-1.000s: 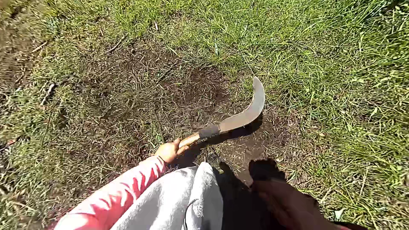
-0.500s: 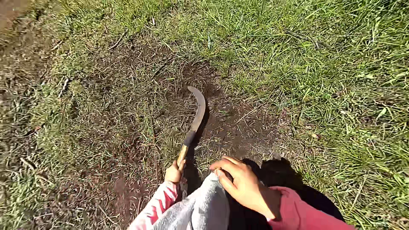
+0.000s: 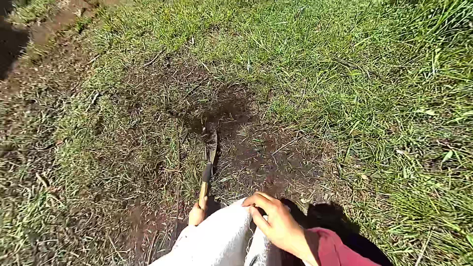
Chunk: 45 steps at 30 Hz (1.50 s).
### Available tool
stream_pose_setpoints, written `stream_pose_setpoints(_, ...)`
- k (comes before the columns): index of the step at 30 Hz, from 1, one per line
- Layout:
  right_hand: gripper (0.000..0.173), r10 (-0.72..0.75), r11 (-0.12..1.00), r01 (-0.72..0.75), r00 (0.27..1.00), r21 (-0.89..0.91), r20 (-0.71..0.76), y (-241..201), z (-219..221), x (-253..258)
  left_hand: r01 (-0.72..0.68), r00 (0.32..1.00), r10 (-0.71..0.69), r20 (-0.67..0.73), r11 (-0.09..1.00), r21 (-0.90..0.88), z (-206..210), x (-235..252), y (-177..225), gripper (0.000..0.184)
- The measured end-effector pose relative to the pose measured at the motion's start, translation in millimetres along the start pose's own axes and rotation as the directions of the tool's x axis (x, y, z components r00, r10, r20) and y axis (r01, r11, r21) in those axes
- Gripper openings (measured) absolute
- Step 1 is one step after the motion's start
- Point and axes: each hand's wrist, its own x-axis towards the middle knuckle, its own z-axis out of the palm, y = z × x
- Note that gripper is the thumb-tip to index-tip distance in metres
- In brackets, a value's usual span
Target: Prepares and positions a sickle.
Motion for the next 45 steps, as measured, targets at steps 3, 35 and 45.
stream_pose_setpoints(3, 0.024, 0.031, 0.999, -0.031, 1.0, 0.015, 0.004, 0, 0, 0, -0.139, 0.989, 0.137, 0.062, 0.99, 0.033, -23, -23, 34, 0.067)
stream_pose_setpoints(35, 0.026, 0.053, 0.998, -0.055, 0.987, 0.009, 0.153, 12, 21, 22, 0.165, 0.986, -0.164, -0.04, 0.986, 0.033, -76, 10, -67, 0.076)
stream_pose_setpoints(45, 0.024, -0.082, 0.992, 0.067, 0.988, 0.11, 0.132, -6, 34, 21, -0.342, 0.938, 0.294, 0.185, 0.871, 0.352, -127, -62, 56, 0.07)
